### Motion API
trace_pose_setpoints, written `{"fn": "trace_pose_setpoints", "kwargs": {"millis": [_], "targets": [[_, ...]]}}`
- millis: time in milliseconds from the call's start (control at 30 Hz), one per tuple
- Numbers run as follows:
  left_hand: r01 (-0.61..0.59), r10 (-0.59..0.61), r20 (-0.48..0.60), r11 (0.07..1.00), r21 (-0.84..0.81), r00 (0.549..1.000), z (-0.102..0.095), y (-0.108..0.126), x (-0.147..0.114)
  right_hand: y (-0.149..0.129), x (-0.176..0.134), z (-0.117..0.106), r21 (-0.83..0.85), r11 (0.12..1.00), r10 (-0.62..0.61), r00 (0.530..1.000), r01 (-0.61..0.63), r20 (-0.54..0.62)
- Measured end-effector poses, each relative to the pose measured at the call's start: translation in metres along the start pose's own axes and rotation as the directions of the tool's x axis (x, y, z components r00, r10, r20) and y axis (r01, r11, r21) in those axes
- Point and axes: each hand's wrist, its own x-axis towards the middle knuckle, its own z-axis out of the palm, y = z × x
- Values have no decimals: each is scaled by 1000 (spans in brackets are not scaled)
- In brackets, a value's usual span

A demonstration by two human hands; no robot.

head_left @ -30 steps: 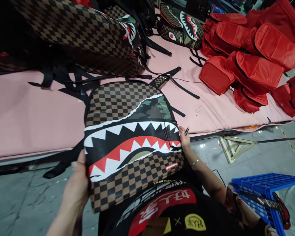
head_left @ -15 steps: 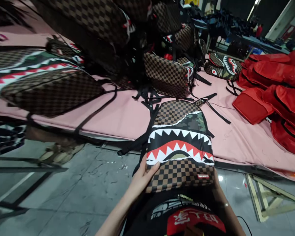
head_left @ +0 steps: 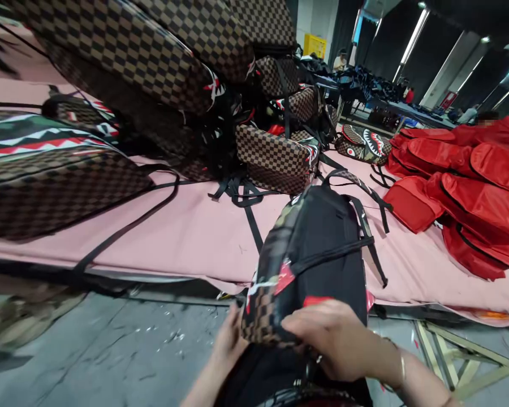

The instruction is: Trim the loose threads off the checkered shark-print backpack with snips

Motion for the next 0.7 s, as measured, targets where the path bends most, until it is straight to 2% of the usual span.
{"fn": "trace_pose_setpoints", "kwargs": {"millis": [67, 133, 233, 300, 333, 400, 467, 500, 533, 567, 600, 667, 700], "targets": [[72, -75, -25, 993, -97, 997, -33, 10, -9, 4, 7, 22, -17, 996, 84, 985, -82, 153], [80, -86, -75, 993, -81, 993, -53, 14, -20, 13, 3, 41, -43, 974, 225, 954, -221, 197], [2, 16, -158, 993, 114, 987, -55, 16, -27, 27, -15, 58, -3, 922, 384, 913, -388, 134], [-116, 195, -201, 931, 347, 960, -44, 20, -21, 35, -32, 63, 58, 877, 474, 879, -476, 47], [-188, 312, -186, 853, 488, 932, -37, 23, -15, 39, -41, 65, 91, 849, 523, 852, -520, -7], [-320, 528, -49, 583, 747, 848, -21, 34, 0, 46, -60, 70, 165, 776, 629, 767, -609, -128], [-379, 623, 127, 290, 879, 772, -5, 47, 16, 56, -81, 78, 243, 700, 714, 660, -672, -234], [-390, 637, 186, 195, 900, 748, 2, 54, 23, 61, -91, 84, 274, 669, 743, 610, -691, -274], [-406, 644, 226, 145, 902, 731, 9, 59, 29, 65, -101, 90, 299, 640, 767, 565, -708, -304], [-436, 650, 235, 166, 884, 723, 15, 63, 33, 70, -111, 97, 319, 612, 788, 522, -723, -327], [-469, 657, 213, 241, 849, 723, 20, 67, 36, 74, -120, 104, 337, 586, 804, 479, -737, -351], [-503, 666, 102, 446, 741, 739, 26, 70, 40, 80, -132, 116, 381, 545, 826, 400, -747, -397], [-492, 659, 18, 541, 682, 752, 25, 70, 42, 83, -135, 121, 409, 540, 827, 376, -735, -417]]}}
